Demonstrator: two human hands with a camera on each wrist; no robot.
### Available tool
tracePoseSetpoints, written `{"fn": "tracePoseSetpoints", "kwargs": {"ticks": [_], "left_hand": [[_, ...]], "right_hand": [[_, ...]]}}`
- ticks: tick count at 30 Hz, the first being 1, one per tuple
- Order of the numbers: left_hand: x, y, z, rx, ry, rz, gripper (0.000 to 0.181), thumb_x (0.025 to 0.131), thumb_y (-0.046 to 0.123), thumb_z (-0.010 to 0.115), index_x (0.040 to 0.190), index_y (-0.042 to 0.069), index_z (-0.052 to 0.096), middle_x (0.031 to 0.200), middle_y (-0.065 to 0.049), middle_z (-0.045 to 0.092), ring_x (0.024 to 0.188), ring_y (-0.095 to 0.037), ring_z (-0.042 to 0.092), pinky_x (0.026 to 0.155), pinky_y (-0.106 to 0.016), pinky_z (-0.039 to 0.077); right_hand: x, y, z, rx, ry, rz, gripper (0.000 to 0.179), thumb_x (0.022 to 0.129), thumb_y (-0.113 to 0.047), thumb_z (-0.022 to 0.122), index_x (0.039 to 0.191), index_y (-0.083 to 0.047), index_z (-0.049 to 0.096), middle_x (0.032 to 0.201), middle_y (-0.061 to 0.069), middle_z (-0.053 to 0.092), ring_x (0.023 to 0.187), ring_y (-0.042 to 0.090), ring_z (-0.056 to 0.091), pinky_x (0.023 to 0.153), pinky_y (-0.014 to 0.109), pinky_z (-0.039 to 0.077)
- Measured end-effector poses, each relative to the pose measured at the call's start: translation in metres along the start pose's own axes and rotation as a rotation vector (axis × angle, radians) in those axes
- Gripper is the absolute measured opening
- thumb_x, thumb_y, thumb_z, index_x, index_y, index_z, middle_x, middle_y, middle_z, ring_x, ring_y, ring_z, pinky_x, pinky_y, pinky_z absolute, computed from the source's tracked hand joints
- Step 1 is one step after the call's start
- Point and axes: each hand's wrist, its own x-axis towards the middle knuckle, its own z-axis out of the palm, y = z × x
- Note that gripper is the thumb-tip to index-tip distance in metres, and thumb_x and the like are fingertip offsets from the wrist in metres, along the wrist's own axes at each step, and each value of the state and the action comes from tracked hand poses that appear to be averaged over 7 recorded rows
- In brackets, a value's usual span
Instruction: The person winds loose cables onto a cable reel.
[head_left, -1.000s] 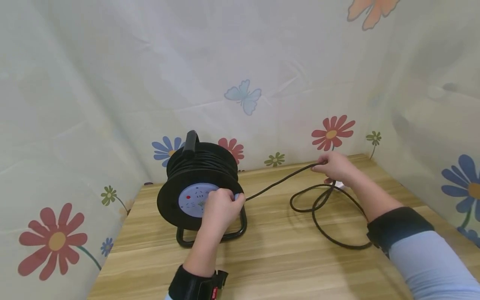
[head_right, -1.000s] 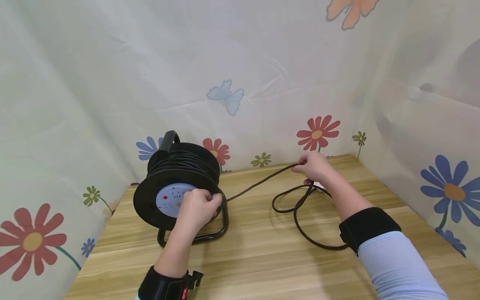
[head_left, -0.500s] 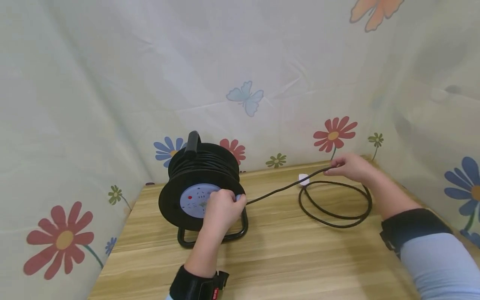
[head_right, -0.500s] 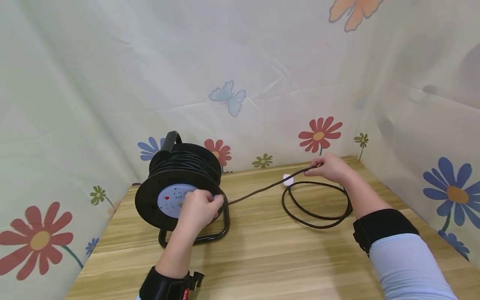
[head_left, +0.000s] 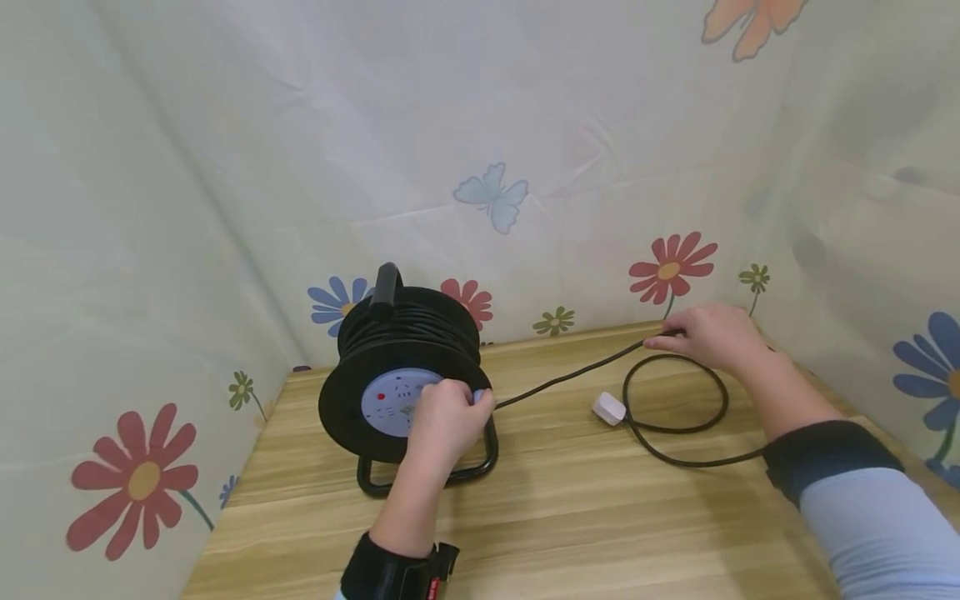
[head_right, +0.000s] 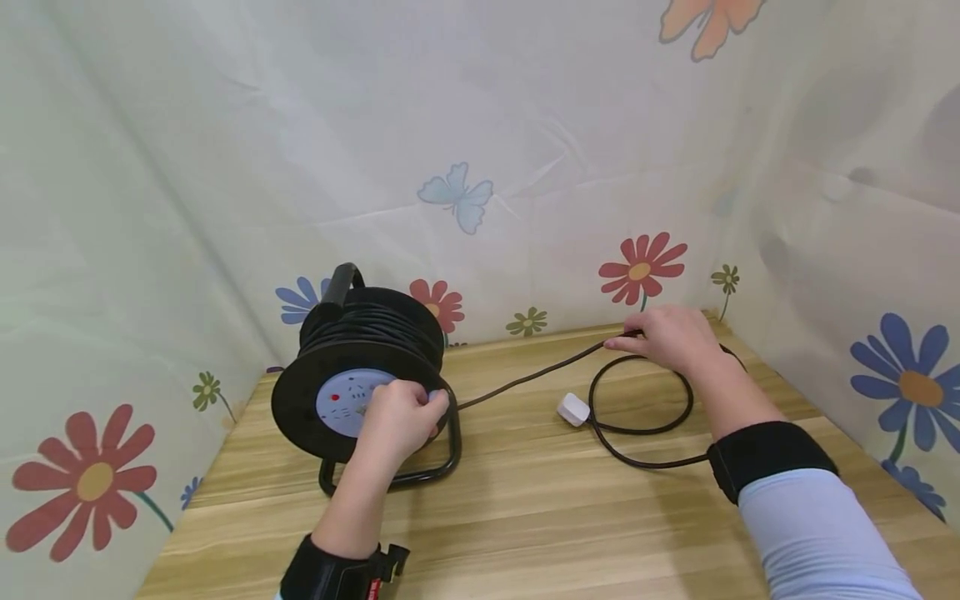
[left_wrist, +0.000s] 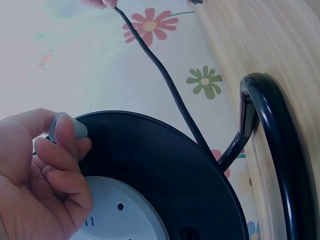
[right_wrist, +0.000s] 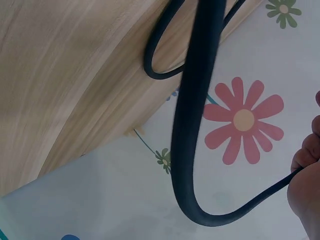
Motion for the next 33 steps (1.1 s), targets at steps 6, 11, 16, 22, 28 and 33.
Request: {"fn": "tracePoseSetpoints", "kwargs": {"ticks": [6,11,16,22,28,33], "left_hand": [[0.001,-0.001,0.0,-0.005,-0.002,0.002,0.05,0.086,0.035,0.06,0.045,0.015,0.038,0.039,0.009,0.027,0.035,-0.01,0.03,0.035,-0.025,0.022],[0.001,-0.001,-0.001,-0.001,-0.01,-0.009,0.051,0.085,0.036,0.061,0.046,0.015,0.038,0.039,0.009,0.027,0.035,-0.01,0.028,0.035,-0.026,0.021],[0.001,-0.002,-0.001,0.007,-0.012,0.003,0.051,0.085,0.037,0.062,0.046,0.015,0.038,0.039,0.009,0.027,0.035,-0.01,0.028,0.035,-0.026,0.022],[0.0,-0.006,0.001,0.02,-0.024,0.015,0.053,0.086,0.036,0.063,0.045,0.015,0.038,0.039,0.009,0.027,0.035,-0.01,0.028,0.035,-0.025,0.021],[-0.003,-0.008,0.004,0.035,-0.065,0.012,0.053,0.087,0.036,0.063,0.045,0.015,0.038,0.039,0.009,0.028,0.034,-0.009,0.029,0.035,-0.025,0.021],[-0.006,-0.009,0.006,0.061,-0.104,0.001,0.053,0.087,0.037,0.062,0.045,0.016,0.039,0.039,0.009,0.028,0.034,-0.01,0.031,0.035,-0.026,0.023]], "right_hand": [[0.001,0.003,0.005,-0.023,0.02,0.015,0.038,0.079,-0.066,0.063,0.076,-0.029,0.067,0.061,-0.012,0.057,0.057,0.014,0.051,0.047,0.035,0.04],[0.0,0.002,0.005,-0.023,0.008,0.03,0.04,0.078,-0.066,0.064,0.082,-0.027,0.071,0.064,-0.01,0.059,0.058,0.015,0.052,0.046,0.034,0.039],[0.0,-0.001,0.003,-0.01,0.001,0.039,0.042,0.078,-0.067,0.063,0.082,-0.026,0.071,0.063,-0.01,0.059,0.057,0.015,0.051,0.046,0.034,0.038],[-0.001,-0.007,0.0,-0.005,-0.007,0.033,0.048,0.077,-0.072,0.058,0.083,-0.027,0.072,0.065,-0.01,0.059,0.058,0.014,0.051,0.047,0.033,0.04],[-0.006,-0.015,-0.002,0.021,-0.035,0.012,0.051,0.078,-0.074,0.055,0.086,-0.027,0.073,0.069,-0.011,0.062,0.059,0.013,0.052,0.047,0.033,0.04],[-0.007,-0.02,-0.001,0.047,-0.04,-0.012,0.055,0.078,-0.077,0.05,0.084,-0.027,0.074,0.068,-0.012,0.062,0.057,0.011,0.051,0.049,0.032,0.041]]}}
